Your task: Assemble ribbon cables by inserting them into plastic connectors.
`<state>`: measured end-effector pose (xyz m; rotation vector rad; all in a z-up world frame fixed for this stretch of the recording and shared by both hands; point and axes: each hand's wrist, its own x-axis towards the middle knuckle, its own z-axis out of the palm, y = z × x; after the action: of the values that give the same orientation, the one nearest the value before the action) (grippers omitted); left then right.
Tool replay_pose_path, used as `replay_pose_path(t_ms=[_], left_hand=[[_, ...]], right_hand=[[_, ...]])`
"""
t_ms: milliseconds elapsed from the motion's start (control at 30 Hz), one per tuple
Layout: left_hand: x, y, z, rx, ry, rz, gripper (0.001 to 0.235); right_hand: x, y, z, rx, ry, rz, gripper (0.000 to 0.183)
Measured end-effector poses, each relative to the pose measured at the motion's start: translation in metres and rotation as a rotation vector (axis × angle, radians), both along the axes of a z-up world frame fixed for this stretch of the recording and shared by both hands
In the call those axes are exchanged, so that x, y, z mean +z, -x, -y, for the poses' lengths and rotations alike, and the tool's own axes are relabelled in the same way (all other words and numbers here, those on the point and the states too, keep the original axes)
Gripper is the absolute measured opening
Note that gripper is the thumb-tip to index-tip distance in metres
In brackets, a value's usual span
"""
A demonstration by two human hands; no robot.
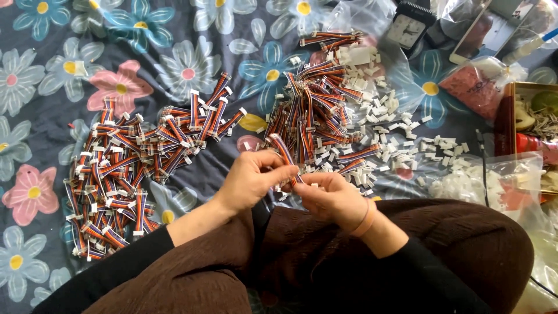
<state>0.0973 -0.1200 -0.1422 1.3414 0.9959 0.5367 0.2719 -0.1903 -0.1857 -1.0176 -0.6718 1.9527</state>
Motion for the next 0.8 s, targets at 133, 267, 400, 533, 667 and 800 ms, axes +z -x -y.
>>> replay_pose_path(t_ms=[133, 267, 400, 533, 667, 800], left_hand=[[-0.009, -0.008, 0.009, -0.083, 0.171, 0.115, 0.019], [-0.014, -0.009, 0.012, 0.042, 0.359, 0.213, 0.023], [0.005, -0.006, 0.008, 0.256, 0.577, 0.357, 0.026], [0.011, -0.002, 0.007, 0.233, 0.57, 0.385, 0.024], [0.008, -0.004, 0.014, 0.026, 0.521, 0.308, 0.02], [0.027, -0.009, 0.024, -0.118, 0.532, 0.253, 0.013]], right_hand=[[-0.027, 0.003, 0.001, -0.013, -0.11, 0.128, 0.016], [-0.025, 0.008, 0.002, -0.051, -0.102, 0.134, 0.012], [0.002, 0.01, 0.003, 0.042, -0.114, 0.17, 0.014], [-0.005, -0.008, -0.003, 0.245, -0.143, 0.252, 0.017], [0.019, -0.01, -0.015, -0.114, -0.026, 0.122, 0.026], [0.06, 0.009, -0.013, -0.196, -0.062, 0.007, 0.034]])
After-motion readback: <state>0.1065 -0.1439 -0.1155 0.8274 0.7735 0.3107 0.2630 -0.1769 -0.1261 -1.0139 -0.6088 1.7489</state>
